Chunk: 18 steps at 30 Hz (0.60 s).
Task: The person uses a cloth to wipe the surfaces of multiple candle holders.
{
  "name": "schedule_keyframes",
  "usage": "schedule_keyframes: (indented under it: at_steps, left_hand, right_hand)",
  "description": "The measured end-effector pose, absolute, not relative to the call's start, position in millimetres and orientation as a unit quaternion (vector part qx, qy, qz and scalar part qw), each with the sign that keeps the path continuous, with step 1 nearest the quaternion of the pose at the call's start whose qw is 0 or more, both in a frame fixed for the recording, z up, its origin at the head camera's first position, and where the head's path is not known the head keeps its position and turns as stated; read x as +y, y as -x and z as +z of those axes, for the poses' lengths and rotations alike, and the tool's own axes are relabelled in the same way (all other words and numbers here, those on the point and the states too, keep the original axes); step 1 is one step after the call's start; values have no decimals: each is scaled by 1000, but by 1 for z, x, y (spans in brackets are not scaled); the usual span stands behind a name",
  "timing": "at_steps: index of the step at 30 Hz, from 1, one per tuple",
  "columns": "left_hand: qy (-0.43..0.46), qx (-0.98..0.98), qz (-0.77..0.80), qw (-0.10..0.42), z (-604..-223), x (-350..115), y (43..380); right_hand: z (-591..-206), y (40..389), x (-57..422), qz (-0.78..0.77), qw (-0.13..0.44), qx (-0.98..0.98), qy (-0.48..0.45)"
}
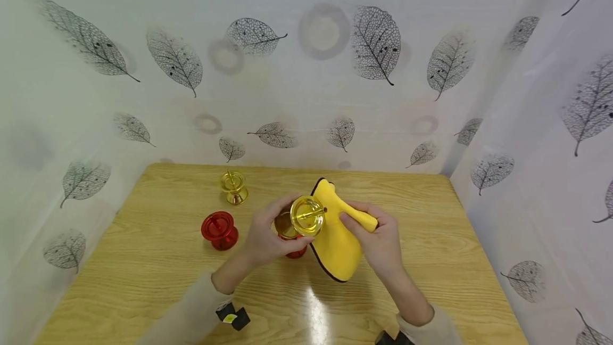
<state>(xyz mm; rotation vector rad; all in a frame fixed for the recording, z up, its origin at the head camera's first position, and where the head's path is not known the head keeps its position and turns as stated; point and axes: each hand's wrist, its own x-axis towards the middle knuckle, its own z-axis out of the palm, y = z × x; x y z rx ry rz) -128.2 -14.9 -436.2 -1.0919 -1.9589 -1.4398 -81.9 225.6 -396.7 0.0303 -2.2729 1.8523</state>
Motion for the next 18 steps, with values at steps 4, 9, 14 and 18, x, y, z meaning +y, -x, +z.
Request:
schedule_keyframes:
  at_steps: [4,9,14,18]
  left_hand:
    - [405,-715,-513,246,-438,-12,126]
    - [414,-713,-515,232,-443,-8,124]
    - [414,-706,-537,206,-445,-7,122]
    - [414,-716,-524,204,-443,-9,120]
  right_hand:
    - [-397,79,224,645,92,-758,-40]
    - [-396,76,223,676,65,-729,-87]
    - [-396,76,224,703,17,-702,-113]
    - [-398,79,225,710,-27,-693,-118]
